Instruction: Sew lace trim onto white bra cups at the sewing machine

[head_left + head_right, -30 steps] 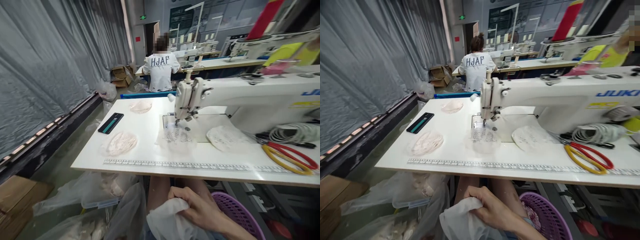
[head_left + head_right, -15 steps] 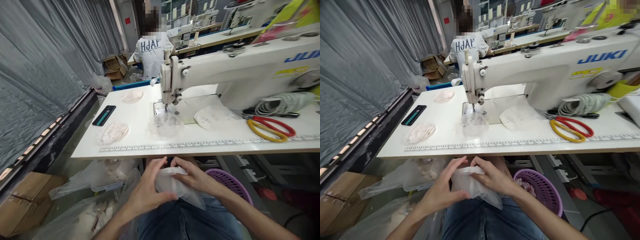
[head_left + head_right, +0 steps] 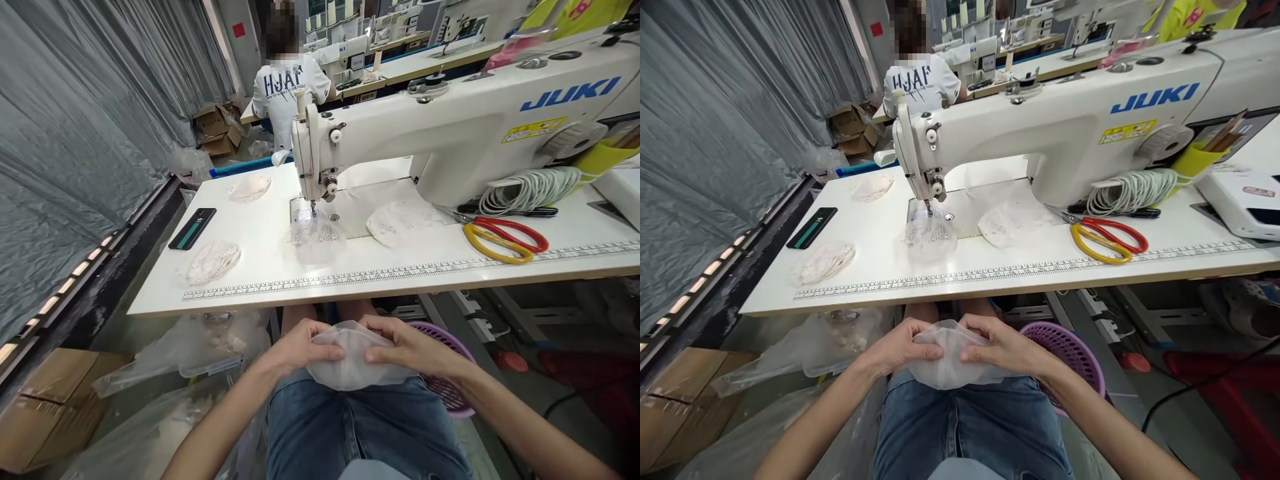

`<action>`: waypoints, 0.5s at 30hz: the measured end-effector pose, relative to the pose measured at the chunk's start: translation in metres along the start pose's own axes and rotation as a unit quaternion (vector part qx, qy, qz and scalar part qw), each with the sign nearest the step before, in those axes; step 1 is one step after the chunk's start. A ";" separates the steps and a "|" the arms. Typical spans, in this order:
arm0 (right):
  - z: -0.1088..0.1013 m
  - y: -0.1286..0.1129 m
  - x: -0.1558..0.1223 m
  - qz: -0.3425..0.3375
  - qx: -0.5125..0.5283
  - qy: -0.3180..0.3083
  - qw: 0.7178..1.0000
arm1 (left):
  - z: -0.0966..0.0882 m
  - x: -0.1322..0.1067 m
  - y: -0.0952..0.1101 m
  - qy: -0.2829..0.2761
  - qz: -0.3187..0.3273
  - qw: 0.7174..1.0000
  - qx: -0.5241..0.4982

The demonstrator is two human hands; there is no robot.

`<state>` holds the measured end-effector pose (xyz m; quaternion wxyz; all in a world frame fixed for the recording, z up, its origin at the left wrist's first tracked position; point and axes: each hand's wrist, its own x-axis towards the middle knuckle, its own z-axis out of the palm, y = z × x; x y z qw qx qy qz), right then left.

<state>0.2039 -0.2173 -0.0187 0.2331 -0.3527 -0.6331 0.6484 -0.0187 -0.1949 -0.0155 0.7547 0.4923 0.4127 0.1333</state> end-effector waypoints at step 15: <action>0.004 0.006 -0.014 0.008 -0.109 0.093 0.990 | 0.015 0.014 0.001 0.026 0.003 0.997 0.069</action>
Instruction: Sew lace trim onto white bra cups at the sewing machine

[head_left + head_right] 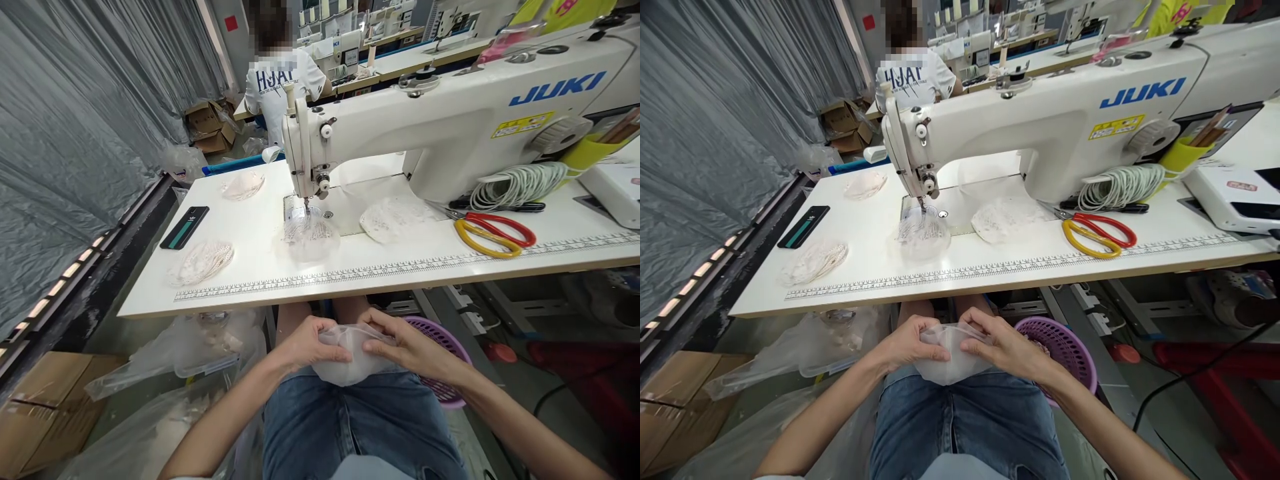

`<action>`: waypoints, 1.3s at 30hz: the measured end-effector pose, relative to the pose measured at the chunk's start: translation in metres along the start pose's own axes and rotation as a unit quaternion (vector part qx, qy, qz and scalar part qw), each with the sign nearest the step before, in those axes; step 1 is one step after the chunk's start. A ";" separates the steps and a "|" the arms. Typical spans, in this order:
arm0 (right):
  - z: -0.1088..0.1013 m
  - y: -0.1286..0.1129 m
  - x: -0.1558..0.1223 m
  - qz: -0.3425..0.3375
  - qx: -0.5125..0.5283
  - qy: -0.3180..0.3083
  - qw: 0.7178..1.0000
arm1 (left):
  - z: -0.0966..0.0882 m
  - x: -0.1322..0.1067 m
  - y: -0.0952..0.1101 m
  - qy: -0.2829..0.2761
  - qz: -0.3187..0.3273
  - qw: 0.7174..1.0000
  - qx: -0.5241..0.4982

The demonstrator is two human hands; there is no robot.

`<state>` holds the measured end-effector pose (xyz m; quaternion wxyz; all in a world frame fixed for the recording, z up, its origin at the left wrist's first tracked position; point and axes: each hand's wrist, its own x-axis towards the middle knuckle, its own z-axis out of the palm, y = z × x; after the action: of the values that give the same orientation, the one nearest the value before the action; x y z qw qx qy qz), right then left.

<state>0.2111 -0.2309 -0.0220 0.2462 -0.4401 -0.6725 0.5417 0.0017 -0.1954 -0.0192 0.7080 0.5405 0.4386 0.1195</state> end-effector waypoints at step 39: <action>-0.021 -0.008 -0.068 -0.022 -0.096 0.107 0.989 | 0.011 0.006 -0.016 0.026 0.032 0.981 -0.191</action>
<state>0.2591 -0.2784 0.0014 0.2855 -0.5020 -0.7008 0.4189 0.0088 -0.2053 -0.0354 0.7825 0.4052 0.4087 0.2377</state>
